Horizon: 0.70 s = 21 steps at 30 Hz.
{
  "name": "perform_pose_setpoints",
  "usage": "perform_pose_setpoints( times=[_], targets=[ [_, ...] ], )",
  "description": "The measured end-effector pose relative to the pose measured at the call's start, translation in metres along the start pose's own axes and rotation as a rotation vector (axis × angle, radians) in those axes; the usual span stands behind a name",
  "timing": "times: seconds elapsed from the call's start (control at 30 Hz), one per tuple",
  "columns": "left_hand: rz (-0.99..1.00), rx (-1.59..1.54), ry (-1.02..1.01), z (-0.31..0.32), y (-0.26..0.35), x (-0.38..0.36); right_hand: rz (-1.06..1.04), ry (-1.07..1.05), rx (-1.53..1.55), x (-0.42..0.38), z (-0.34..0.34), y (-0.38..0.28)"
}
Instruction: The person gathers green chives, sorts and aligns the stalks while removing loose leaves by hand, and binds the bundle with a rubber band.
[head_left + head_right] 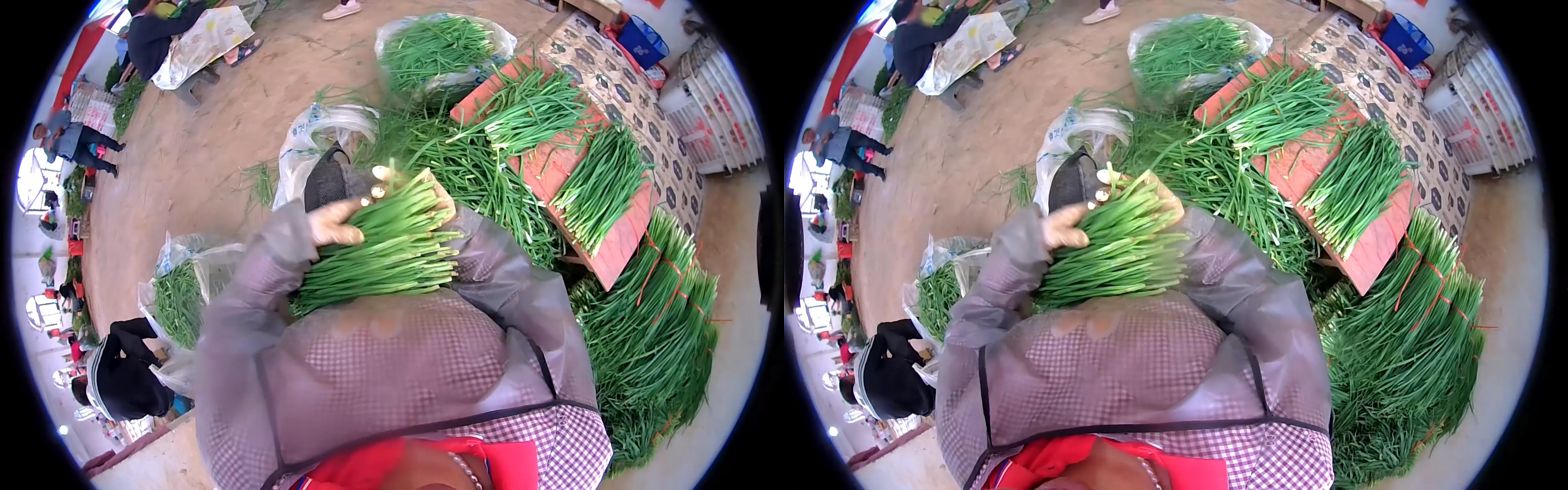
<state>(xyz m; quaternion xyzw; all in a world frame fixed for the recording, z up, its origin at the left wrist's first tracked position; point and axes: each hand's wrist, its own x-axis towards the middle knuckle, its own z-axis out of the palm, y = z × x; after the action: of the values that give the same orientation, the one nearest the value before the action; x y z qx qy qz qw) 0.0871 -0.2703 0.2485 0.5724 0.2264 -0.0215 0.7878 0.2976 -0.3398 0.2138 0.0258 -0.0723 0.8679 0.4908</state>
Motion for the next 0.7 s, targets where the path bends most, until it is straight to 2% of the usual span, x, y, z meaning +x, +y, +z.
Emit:
perform_pose_setpoints(
  times=[0.07, 0.1, 0.13, 0.2, 0.23, 0.27, 0.33, 0.37, 0.4, 0.47, 0.63, 0.7],
  targets=[
    [-0.138, -0.032, -0.128, 0.010, -0.004, 0.006, 0.016, -0.067, -0.023, -0.002, 0.002, -0.006],
    [-0.184, -0.200, -0.180, 0.015, -0.005, 0.004, 0.018, -0.168, -0.062, -0.002, 0.001, -0.009],
    [-0.184, -0.202, -0.180, 0.015, -0.007, 0.003, 0.020, -0.167, -0.061, 0.000, 0.000, -0.015],
    [-0.224, -0.276, -0.183, 0.014, -0.012, -0.002, 0.060, -0.206, -0.271, 0.000, -0.003, -0.026],
    [-0.230, -0.315, -0.153, 0.017, -0.014, -0.004, 0.059, -0.087, -0.382, -0.006, 0.010, -0.032],
    [-0.227, -0.321, -0.146, 0.018, -0.016, -0.005, 0.068, -0.088, -0.379, -0.008, 0.017, -0.038],
    [-0.231, -0.306, -0.096, 0.018, -0.020, -0.008, 0.211, -0.047, -0.668, -0.005, 0.023, -0.052],
    [-0.230, -0.310, -0.094, 0.020, -0.022, -0.008, 0.275, -0.137, -0.717, -0.001, 0.020, -0.060],
    [-0.219, -0.344, -0.081, 0.021, -0.023, -0.009, 0.278, -0.135, -0.715, 0.004, 0.017, -0.063],
    [-0.206, -0.377, -0.068, 0.022, -0.026, -0.009, 0.234, -0.315, -1.055, 0.010, 0.014, -0.067],
    [-0.165, -0.441, -0.083, 0.022, -0.024, -0.012, 0.184, -0.348, -0.887, 0.013, 0.009, -0.059],
    [-0.150, -0.456, -0.072, 0.025, -0.022, -0.013, 0.173, -0.130, -0.846, 0.012, 0.013, -0.055]
  ],
)
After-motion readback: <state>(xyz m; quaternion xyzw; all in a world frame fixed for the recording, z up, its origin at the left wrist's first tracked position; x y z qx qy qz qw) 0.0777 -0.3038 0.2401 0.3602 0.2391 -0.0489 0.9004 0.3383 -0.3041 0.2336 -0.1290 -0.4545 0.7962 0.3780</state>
